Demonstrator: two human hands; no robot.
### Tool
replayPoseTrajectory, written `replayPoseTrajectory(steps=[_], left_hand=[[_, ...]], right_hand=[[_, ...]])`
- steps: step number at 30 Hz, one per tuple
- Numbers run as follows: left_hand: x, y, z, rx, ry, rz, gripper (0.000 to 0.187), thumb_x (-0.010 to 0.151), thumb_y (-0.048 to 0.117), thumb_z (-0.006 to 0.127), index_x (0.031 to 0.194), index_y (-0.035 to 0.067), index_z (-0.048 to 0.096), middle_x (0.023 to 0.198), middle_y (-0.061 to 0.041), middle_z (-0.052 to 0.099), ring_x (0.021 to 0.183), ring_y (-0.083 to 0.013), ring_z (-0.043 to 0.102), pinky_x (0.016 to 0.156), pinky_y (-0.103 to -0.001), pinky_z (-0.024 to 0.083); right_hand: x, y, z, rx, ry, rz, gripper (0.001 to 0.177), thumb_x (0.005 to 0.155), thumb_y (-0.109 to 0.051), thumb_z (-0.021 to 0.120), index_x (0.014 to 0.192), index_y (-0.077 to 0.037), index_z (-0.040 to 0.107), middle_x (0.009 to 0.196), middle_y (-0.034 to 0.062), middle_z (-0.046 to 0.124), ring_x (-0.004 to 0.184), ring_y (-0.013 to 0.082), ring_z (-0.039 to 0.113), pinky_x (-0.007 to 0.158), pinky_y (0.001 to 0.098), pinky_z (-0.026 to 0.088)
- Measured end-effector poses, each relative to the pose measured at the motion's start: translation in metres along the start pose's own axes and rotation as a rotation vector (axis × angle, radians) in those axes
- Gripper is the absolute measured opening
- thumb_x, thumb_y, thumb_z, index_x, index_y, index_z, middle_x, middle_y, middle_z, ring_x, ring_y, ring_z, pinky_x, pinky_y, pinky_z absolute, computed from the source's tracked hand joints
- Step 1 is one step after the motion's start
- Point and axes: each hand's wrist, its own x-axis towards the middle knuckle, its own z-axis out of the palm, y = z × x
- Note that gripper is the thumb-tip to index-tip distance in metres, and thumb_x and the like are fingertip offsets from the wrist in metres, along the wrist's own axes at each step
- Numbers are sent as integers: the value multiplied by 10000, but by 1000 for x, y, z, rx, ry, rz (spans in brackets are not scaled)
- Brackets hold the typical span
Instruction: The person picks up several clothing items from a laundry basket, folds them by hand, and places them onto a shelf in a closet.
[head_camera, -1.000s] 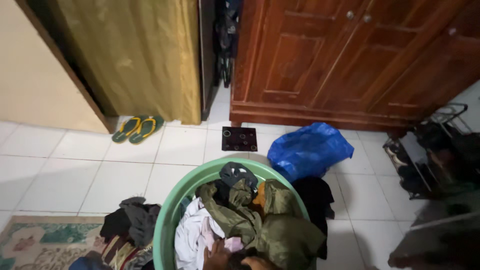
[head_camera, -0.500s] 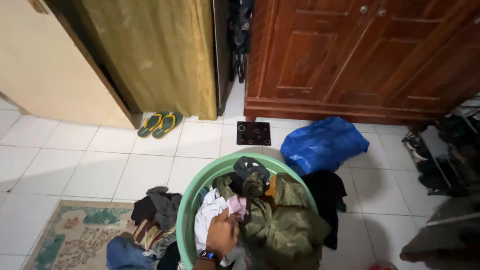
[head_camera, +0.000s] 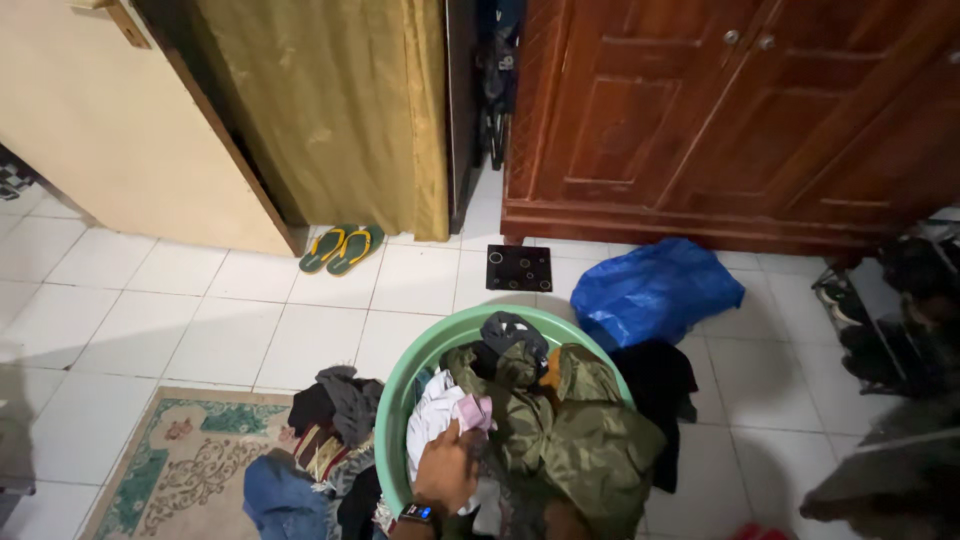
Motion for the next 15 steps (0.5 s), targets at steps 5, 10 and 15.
replayPoseTrajectory(steps=[5, 10, 15], left_hand=[[-11, 23, -38, -45, 1, 11, 497, 773, 149, 740, 1256, 179, 628, 1237, -187, 570, 1073, -381, 616, 919, -494, 505], [-17, 46, -80, -89, 102, 6, 380, 815, 132, 706, 1190, 171, 665, 1144, -160, 610, 965, -380, 666, 850, -498, 546], [-16, 95, -153, -84, 133, 32, 451, 794, 133, 734, 1238, 164, 660, 1154, -183, 586, 972, -402, 654, 850, -503, 545]], right_hand=[[-9, -16, -45, 218, 126, -109, 168, 631, 143, 662, 713, 1, 700, 795, 93, 735, 710, 222, 712, 662, 393, 585], [8, -69, -115, 531, 154, -49, 226, 710, 159, 670, 874, 16, 730, 763, 100, 709, 713, 201, 686, 645, 350, 599], [-17, -200, -207, 549, -3, 112, 375, 743, 134, 702, 1097, 11, 703, 901, 78, 722, 818, 182, 716, 750, 308, 547]])
